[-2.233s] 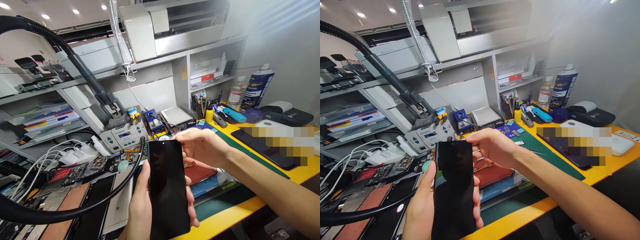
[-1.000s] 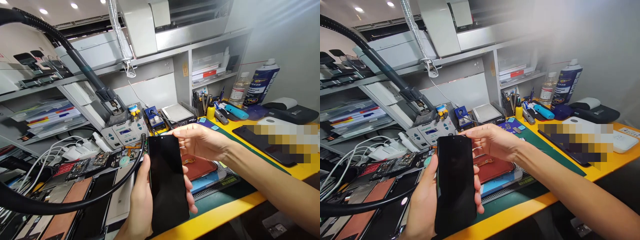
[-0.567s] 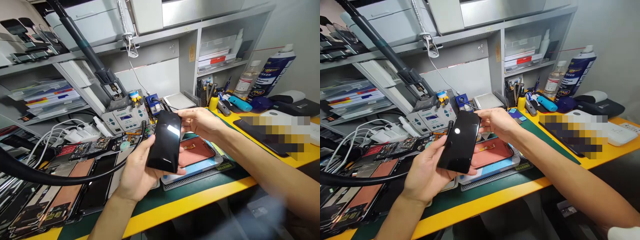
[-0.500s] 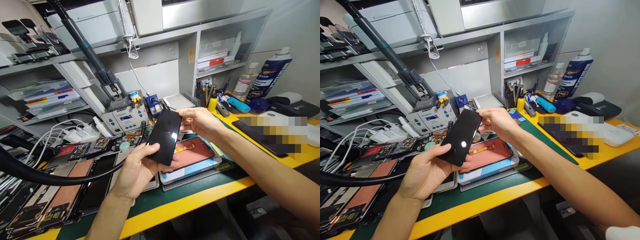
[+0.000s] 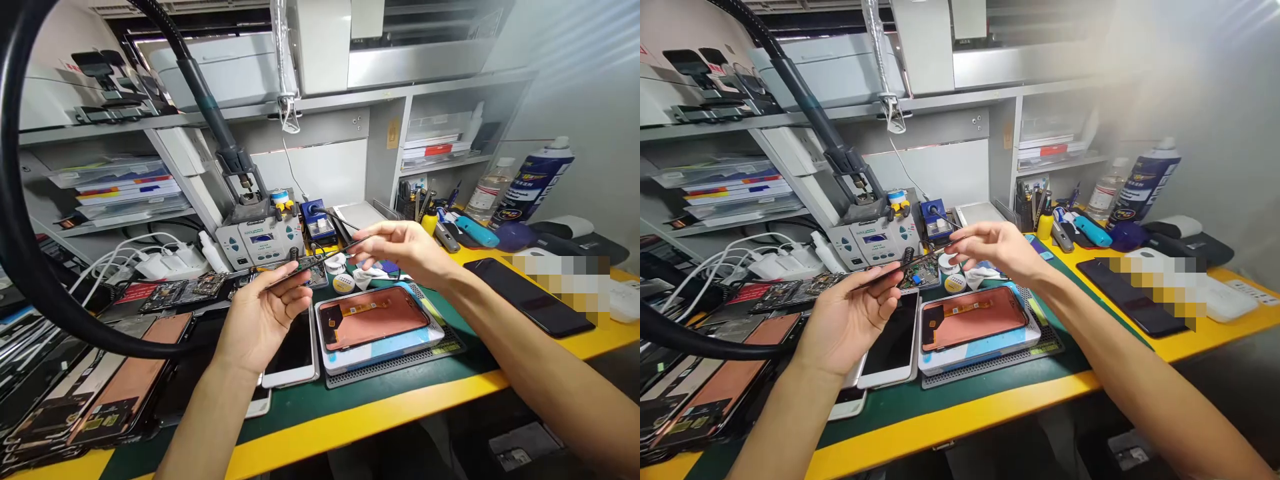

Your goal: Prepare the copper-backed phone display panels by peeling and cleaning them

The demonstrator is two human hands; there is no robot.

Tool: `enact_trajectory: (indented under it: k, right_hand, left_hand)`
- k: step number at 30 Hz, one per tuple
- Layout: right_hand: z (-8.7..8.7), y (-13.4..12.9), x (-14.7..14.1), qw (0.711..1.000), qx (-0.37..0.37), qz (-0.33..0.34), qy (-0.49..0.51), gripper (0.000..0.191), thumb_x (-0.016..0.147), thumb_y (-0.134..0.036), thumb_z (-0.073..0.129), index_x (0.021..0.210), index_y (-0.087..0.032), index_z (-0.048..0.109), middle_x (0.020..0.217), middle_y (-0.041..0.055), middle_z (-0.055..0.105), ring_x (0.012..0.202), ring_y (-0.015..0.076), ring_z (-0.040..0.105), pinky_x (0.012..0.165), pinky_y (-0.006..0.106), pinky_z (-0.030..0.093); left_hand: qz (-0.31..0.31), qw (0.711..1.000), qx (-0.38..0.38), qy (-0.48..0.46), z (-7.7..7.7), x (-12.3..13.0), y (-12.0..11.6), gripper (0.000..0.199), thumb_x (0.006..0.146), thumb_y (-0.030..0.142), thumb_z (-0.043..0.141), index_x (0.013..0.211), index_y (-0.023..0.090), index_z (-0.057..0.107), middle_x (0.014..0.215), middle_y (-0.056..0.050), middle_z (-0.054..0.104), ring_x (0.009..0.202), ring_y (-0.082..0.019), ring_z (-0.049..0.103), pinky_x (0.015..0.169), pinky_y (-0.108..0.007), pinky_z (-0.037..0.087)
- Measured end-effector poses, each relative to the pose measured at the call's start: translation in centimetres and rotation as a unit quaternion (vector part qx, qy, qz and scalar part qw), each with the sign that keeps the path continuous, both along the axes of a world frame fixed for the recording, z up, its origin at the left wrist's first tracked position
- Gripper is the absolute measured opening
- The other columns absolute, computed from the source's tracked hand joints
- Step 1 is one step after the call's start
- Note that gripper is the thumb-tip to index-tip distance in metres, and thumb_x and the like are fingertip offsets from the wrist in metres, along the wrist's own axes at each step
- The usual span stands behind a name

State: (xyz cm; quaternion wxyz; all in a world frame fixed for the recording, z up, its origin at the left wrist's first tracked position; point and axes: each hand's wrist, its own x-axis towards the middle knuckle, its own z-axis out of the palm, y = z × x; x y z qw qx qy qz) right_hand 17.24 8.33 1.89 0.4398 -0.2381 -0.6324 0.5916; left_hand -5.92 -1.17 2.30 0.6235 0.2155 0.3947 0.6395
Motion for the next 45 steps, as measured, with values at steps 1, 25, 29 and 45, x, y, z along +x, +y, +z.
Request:
enact_trajectory:
  k: [1, 25, 29, 45]
  right_hand:
    - [-0.1, 0.0, -0.1, 0.999, 0.024, -0.021, -0.019, 0.03, 0.071, -0.031, 0.086, 0.095, -0.015, 0.078, 0.088, 0.0095, 0.078, 0.074, 0.0217, 0.074, 0.067, 0.03, 0.057]
    - [0.5, 0.8, 0.0, 0.98, -0.184, -0.056, 0.055, 0.014, 0.087, -0.023, 0.073, 0.085, -0.011, 0.078, 0.083, 0.0088, 0.078, 0.07, 0.0161, 0.071, 0.064, 0.022, 0.058]
    - [0.4, 0.6, -0.4, 0.973, -0.213, -0.053, 0.077, 0.018, 0.094, -0.018, 0.064, 0.085, -0.01, 0.077, 0.083, 0.0085, 0.079, 0.069, 0.0147, 0.072, 0.06, 0.02, 0.057]
    - [-0.6, 0.8, -0.7, 0.985, -0.138, -0.091, 0.045, 0.019, 0.084, -0.032, 0.079, 0.082, -0.014, 0.072, 0.079, 0.0069, 0.072, 0.064, 0.0168, 0.066, 0.06, 0.026, 0.059]
  left_hand:
    - [-0.011, 1.0, 0.0, -0.008, 0.0, -0.2, 0.0, 0.02, 0.093, 0.011, 0.049, 0.102, 0.004, 0.065, 0.08, -0.015, 0.079, 0.058, -0.018, 0.074, 0.054, -0.023, 0.063]
    - [0.057, 0.943, 0.169, 0.281, -2.4, -0.3, 0.0, 0.024, 0.087, 0.039, 0.072, 0.097, 0.018, 0.075, 0.084, -0.002, 0.069, 0.076, -0.016, 0.063, 0.055, -0.022, 0.052]
    - [0.03, 0.936, 0.161, 0.313, -2.7, 0.1, -0.2, 0.019, 0.088, 0.034, 0.07, 0.079, 0.018, 0.072, 0.069, 0.001, 0.065, 0.063, -0.015, 0.062, 0.051, -0.023, 0.053]
    - [0.023, 0.901, 0.141, 0.41, -2.6, 0.3, -0.5, 0.029, 0.095, 0.041, 0.06, 0.075, 0.021, 0.056, 0.046, 0.004, 0.06, 0.038, -0.013, 0.058, 0.034, -0.018, 0.039]
